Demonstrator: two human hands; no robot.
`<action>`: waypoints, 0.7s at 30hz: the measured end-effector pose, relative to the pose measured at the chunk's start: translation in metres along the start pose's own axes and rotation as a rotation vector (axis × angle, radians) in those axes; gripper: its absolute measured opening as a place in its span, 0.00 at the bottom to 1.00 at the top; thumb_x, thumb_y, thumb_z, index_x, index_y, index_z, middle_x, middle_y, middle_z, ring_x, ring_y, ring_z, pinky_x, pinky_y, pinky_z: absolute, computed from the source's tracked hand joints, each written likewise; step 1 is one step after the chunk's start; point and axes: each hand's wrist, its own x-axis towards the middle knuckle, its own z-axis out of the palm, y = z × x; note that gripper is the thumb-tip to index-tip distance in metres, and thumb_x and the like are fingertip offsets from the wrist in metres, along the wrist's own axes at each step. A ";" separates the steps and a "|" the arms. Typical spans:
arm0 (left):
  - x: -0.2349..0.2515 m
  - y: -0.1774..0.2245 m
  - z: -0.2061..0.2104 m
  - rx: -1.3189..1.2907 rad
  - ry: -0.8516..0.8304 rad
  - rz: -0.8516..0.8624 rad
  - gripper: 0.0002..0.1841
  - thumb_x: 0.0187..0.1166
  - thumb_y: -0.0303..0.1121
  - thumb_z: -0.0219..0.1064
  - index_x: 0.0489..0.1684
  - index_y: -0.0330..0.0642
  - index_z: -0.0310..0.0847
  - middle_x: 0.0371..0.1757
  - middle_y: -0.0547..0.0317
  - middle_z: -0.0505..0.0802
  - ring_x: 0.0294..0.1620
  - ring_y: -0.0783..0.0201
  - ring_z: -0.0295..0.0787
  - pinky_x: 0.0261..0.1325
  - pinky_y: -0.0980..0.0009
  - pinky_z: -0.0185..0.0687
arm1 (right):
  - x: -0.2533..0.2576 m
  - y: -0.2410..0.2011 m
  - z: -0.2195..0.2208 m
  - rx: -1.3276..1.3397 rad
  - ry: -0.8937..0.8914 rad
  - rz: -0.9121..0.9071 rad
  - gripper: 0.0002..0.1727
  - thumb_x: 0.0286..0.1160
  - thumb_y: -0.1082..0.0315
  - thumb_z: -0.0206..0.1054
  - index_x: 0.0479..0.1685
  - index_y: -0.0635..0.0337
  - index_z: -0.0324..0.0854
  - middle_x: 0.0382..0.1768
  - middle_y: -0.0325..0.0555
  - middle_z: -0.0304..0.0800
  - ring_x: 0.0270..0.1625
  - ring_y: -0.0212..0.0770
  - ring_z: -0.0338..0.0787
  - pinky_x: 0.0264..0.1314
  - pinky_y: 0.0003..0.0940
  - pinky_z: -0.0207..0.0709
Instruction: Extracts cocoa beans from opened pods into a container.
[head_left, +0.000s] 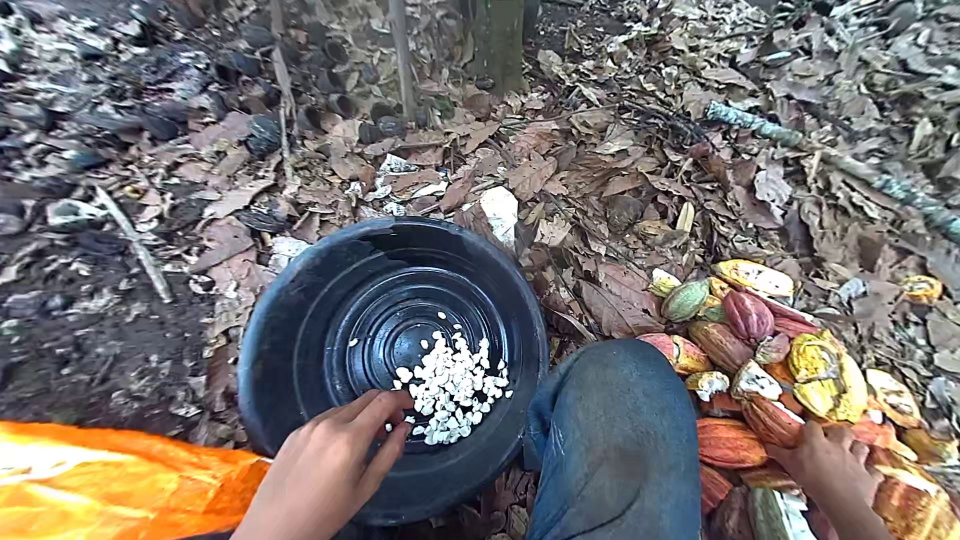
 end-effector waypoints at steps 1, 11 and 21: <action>-0.001 -0.001 -0.001 0.006 0.014 -0.006 0.20 0.80 0.46 0.55 0.50 0.42 0.89 0.37 0.56 0.94 0.30 0.54 0.93 0.29 0.51 0.87 | -0.004 -0.002 0.000 0.016 0.025 -0.014 0.47 0.56 0.55 0.86 0.76 0.73 0.72 0.83 0.82 0.58 0.87 0.80 0.58 0.77 0.82 0.58; 0.009 0.013 -0.016 -0.203 0.116 -0.006 0.20 0.81 0.49 0.59 0.57 0.45 0.86 0.45 0.61 0.94 0.38 0.64 0.93 0.38 0.63 0.89 | -0.072 -0.095 -0.103 0.379 0.671 -0.493 0.32 0.56 0.54 0.82 0.40 0.81 0.81 0.61 0.92 0.72 0.65 0.92 0.73 0.62 0.81 0.68; 0.015 0.049 -0.035 -0.998 0.436 0.136 0.66 0.69 0.79 0.54 0.90 0.23 0.36 0.84 0.40 0.72 0.83 0.61 0.72 0.80 0.62 0.75 | -0.296 -0.354 -0.217 1.193 0.579 -1.315 0.29 0.59 0.46 0.84 0.44 0.66 0.89 0.55 0.59 0.83 0.58 0.34 0.85 0.61 0.22 0.81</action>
